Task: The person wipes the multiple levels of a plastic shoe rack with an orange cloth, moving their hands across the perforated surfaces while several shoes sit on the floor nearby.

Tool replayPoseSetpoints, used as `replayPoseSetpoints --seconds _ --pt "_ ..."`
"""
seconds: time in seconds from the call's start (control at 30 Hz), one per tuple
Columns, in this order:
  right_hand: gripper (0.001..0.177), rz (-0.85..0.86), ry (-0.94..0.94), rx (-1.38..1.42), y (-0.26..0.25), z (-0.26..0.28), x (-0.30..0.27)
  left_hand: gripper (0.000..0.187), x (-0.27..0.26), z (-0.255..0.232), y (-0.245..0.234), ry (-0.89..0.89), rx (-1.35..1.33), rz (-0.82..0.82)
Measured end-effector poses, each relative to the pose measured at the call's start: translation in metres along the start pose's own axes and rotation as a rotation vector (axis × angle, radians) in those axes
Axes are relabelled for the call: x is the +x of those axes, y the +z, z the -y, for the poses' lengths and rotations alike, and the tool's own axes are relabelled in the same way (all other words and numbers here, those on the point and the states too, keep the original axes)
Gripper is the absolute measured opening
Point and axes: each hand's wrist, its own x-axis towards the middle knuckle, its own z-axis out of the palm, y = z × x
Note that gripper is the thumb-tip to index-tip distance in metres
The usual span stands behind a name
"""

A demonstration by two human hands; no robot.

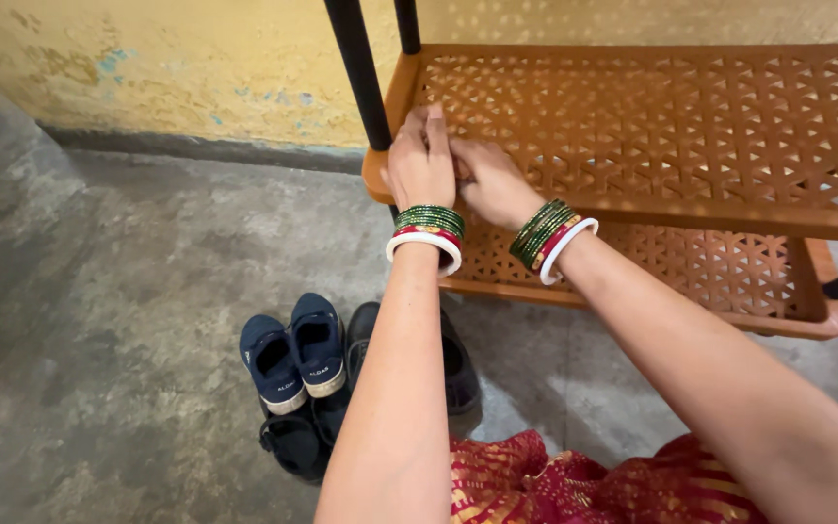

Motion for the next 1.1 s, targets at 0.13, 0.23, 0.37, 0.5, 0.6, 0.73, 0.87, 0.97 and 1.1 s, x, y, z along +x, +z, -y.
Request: replayPoseSetpoints --seconds 0.13,0.23,0.37,0.5,0.6,0.73,0.87,0.97,1.1 --pt "0.046 0.004 -0.107 0.061 -0.017 -0.001 -0.007 0.052 0.002 0.0 0.01 0.012 -0.08 0.01" --pt "0.049 0.086 -0.151 -0.1 -0.034 -0.007 -0.018 0.055 -0.005 0.005 0.024 -0.024 -0.059 0.091" --pt "0.036 0.21 -0.03 -0.363 -0.059 -0.02 -0.044 0.059 -0.024 0.001 0.057 0.068 -0.016 0.23" --pt "0.033 0.221 0.104 -0.442 -0.095 -0.028 -0.078 0.06 -0.052 -0.021 0.088 0.096 0.044 0.385" --pt "0.016 0.233 0.116 -0.533 -0.121 -0.023 -0.108 0.057 -0.073 -0.042 0.105 0.304 -0.013 0.435" --pt "0.024 0.193 0.038 -0.769 -0.16 -0.02 -0.151 0.05 -0.092 -0.073 0.115 0.441 -0.09 0.566" --pt "0.027 0.125 -0.091 -0.863 -0.182 -0.03 -0.185 0.042 -0.117 -0.094 0.123 0.562 -0.181 0.608" --pt "0.029 0.083 -0.162 -0.945 -0.196 -0.039 -0.207 0.039 -0.135 -0.102 0.135 0.625 -0.201 0.602" --pt "0.016 0.086 -0.126 -0.912 -0.204 -0.057 -0.223 0.041 -0.149 -0.106 0.141 0.746 -0.208 0.618"
